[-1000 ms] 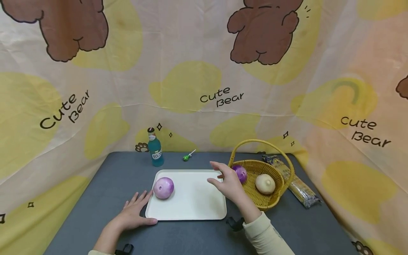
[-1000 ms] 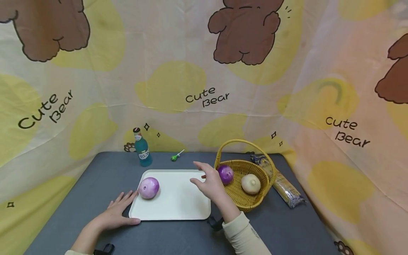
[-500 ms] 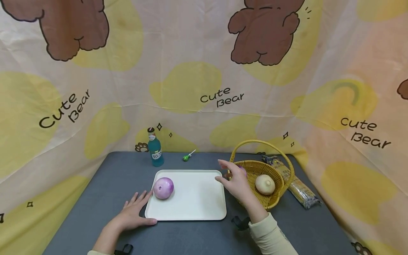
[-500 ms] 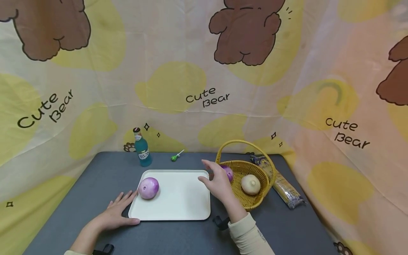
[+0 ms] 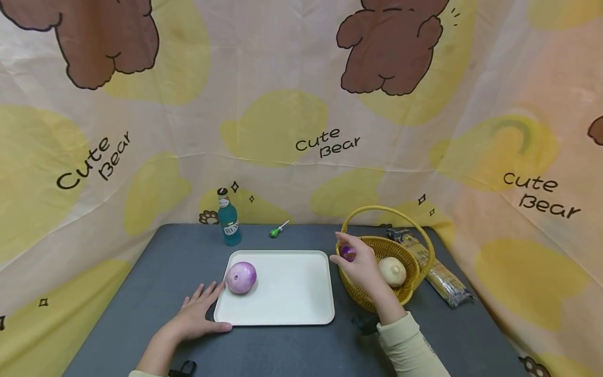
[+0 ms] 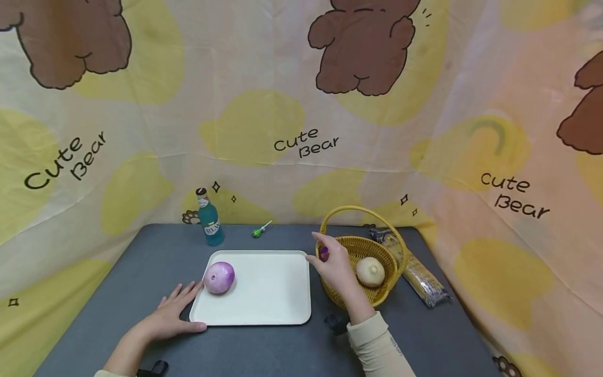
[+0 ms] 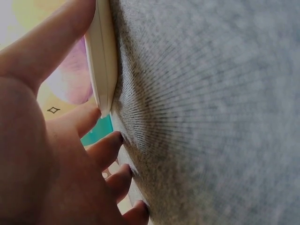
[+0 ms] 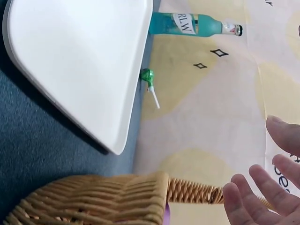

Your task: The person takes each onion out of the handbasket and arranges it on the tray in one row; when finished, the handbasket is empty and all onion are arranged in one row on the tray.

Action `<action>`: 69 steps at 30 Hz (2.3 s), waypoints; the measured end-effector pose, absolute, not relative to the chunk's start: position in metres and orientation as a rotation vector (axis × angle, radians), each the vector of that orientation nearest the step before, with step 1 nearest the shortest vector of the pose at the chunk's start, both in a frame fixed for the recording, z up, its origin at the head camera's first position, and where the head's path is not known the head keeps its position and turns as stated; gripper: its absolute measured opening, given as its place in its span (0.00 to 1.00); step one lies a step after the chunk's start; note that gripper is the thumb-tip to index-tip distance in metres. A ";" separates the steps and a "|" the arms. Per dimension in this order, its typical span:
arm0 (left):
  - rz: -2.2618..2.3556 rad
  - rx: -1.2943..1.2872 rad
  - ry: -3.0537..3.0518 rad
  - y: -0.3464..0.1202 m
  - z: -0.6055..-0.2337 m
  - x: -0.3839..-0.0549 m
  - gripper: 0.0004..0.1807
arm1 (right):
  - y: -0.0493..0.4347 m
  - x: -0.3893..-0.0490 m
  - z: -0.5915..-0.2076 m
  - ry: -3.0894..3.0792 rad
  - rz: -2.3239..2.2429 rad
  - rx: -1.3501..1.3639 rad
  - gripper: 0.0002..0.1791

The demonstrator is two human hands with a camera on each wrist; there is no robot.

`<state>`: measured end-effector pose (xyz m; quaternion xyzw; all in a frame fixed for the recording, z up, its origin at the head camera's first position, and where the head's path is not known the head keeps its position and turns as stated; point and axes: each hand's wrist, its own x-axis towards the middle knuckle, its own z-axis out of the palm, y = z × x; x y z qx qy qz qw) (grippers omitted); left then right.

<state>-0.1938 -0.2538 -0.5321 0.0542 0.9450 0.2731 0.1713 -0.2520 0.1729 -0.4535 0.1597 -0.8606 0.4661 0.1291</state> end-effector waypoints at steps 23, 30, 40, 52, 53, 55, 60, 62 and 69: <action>0.773 0.169 2.698 -0.250 -0.528 -0.192 0.64 | 0.215 -0.277 -0.462 -2.651 1.310 0.202 0.34; 0.774 0.151 2.695 -0.251 -0.527 -0.189 0.64 | 0.220 -0.283 -0.468 -2.762 1.239 0.152 0.35; 0.770 0.157 2.694 -0.251 -0.525 -0.189 0.64 | 0.223 -0.294 -0.486 -2.959 1.174 0.177 0.42; 0.760 0.170 2.700 -0.251 -0.527 -0.190 0.64 | 0.224 -0.293 -0.496 -2.929 1.237 0.133 0.39; 0.759 0.171 2.701 -0.251 -0.528 -0.190 0.64 | 0.224 -0.293 -0.496 -2.929 1.222 0.135 0.40; 0.756 0.172 2.704 -0.252 -0.529 -0.191 0.64 | 0.225 -0.293 -0.497 -2.930 1.202 0.127 0.41; 0.759 0.174 2.704 -0.252 -0.530 -0.191 0.64 | 0.227 -0.291 -0.497 -2.917 1.158 0.090 0.43; 0.761 0.174 2.705 -0.252 -0.531 -0.191 0.64 | 0.226 -0.290 -0.497 -2.902 1.161 0.071 0.43; 0.762 0.170 2.701 -0.253 -0.531 -0.192 0.63 | 0.224 -0.284 -0.491 -2.817 1.196 0.107 0.45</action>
